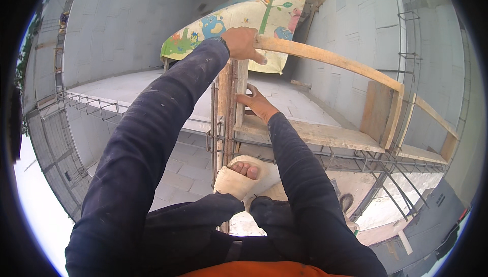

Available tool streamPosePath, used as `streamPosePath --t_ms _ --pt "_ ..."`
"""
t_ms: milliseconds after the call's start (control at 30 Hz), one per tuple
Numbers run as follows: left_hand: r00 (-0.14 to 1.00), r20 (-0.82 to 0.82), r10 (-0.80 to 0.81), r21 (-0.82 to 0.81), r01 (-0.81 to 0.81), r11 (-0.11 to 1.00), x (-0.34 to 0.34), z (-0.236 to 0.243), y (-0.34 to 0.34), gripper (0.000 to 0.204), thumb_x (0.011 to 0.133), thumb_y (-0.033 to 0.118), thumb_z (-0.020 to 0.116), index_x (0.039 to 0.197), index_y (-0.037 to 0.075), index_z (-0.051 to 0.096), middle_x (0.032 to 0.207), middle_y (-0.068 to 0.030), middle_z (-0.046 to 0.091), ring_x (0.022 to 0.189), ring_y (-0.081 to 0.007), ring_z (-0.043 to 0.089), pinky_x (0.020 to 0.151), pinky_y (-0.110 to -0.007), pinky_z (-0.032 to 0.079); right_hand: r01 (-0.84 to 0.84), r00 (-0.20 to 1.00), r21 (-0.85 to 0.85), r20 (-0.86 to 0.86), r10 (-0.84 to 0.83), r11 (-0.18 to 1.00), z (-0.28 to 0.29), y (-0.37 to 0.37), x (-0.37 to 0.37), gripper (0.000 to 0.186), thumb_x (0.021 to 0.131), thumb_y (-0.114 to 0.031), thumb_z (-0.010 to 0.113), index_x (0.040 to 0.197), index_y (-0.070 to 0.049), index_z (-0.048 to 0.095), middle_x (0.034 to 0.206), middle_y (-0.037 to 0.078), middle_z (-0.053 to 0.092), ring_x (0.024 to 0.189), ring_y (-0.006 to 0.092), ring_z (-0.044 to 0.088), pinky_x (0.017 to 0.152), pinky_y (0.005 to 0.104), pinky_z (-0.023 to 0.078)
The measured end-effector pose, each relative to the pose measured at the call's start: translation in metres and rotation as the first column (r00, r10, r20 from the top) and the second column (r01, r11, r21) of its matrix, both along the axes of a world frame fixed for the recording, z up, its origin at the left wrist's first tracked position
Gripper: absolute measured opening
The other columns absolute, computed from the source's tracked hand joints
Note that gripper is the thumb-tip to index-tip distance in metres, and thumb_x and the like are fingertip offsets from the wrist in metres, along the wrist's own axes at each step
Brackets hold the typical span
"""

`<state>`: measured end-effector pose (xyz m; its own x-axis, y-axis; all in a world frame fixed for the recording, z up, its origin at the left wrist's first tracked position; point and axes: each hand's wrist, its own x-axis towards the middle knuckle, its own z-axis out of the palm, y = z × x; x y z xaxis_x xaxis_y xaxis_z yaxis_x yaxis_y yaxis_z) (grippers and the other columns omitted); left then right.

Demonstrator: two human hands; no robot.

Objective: The person constructs a wooden form for a concrete column by hammering nails into timber using an axe and positioning the wooden frame around steel reinforcements at height.

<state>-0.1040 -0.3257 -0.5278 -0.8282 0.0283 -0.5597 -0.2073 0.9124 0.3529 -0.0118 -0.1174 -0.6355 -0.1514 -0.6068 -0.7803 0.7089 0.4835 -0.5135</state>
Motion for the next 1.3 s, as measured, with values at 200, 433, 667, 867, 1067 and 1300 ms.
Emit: streamPosePath --t_ms 200,433,667,867,1067,1300 --pt "0.988 -0.133 0.075 -0.097 -0.088 0.991 0.011 -0.032 -0.001 0.036 0.080 0.018 0.072 0.114 0.007 0.074 0.100 -0.0220 0.076 0.097 -0.0396 0.074 0.087 -0.046 0.059 -0.076 0.997 0.004 -0.022 0.076 0.997 0.016 -0.007 0.006 0.127 0.077 -0.058 0.082 0.166 0.000 0.013 0.153 0.029 0.048 0.140 0.0355 0.052 0.112 0.0431 0.049" --pt "0.975 -0.179 0.129 -0.082 -0.146 0.986 0.022 -0.027 -0.011 0.038 0.077 0.014 0.071 0.114 0.009 0.076 0.097 -0.0231 0.076 0.093 -0.0409 0.073 0.087 -0.049 0.058 -0.174 0.651 0.114 -0.732 0.201 0.978 0.107 -0.003 -0.124 0.077 0.091 -0.060 0.069 0.138 0.001 0.063 0.133 0.025 0.066 0.128 0.0324 0.061 0.096 0.0427 0.056" --pt "0.954 -0.260 0.149 0.030 -0.146 0.989 0.025 -0.025 -0.010 0.041 0.080 0.018 0.072 0.118 0.005 0.074 0.099 -0.0229 0.076 0.094 -0.0411 0.074 0.088 -0.048 0.058 -0.318 0.262 0.768 -0.492 0.830 0.556 0.070 0.008 -0.233 0.101 0.092 -0.089 0.030 0.139 -0.008 0.068 0.139 0.019 0.067 0.131 0.0355 0.063 0.110 0.0471 0.048" --pt "0.967 -0.181 0.179 0.061 -0.171 0.983 0.015 -0.005 0.017 0.057 0.081 0.028 0.074 0.129 -0.003 0.068 0.111 -0.0278 0.074 0.105 -0.0399 0.073 0.096 -0.044 0.056 -0.355 0.364 0.698 -0.509 0.780 0.622 0.075 0.032 -0.240 0.107 0.088 -0.092 0.034 0.140 -0.003 0.067 0.145 0.021 0.062 0.135 0.0356 0.060 0.112 0.0447 0.045" --pt "0.864 -0.079 0.497 0.237 -0.468 0.851 0.024 -0.024 -0.016 0.070 0.093 0.047 0.069 0.133 -0.010 0.064 0.121 -0.0289 0.073 0.113 -0.0365 0.072 0.099 -0.040 0.053 -0.346 0.321 0.700 -0.538 0.780 0.625 0.079 0.030 -0.240 0.116 0.085 -0.097 0.030 0.141 -0.002 0.065 0.144 0.021 0.063 0.133 0.0343 0.061 0.111 0.0451 0.047" --pt "0.863 -0.201 0.464 0.216 -0.423 0.880 0.030 -0.025 0.001 0.071 0.090 0.037 0.077 0.140 -0.009 0.058 0.116 -0.0289 0.074 0.109 -0.0374 0.073 0.097 -0.040 0.054 -0.333 0.314 0.695 -0.556 0.770 0.637 0.076 0.037 -0.241 0.118 0.084 -0.099 0.027 0.138 -0.003 0.068 0.138 0.020 0.067 0.128 0.0331 0.065 0.108 0.0458 0.049"
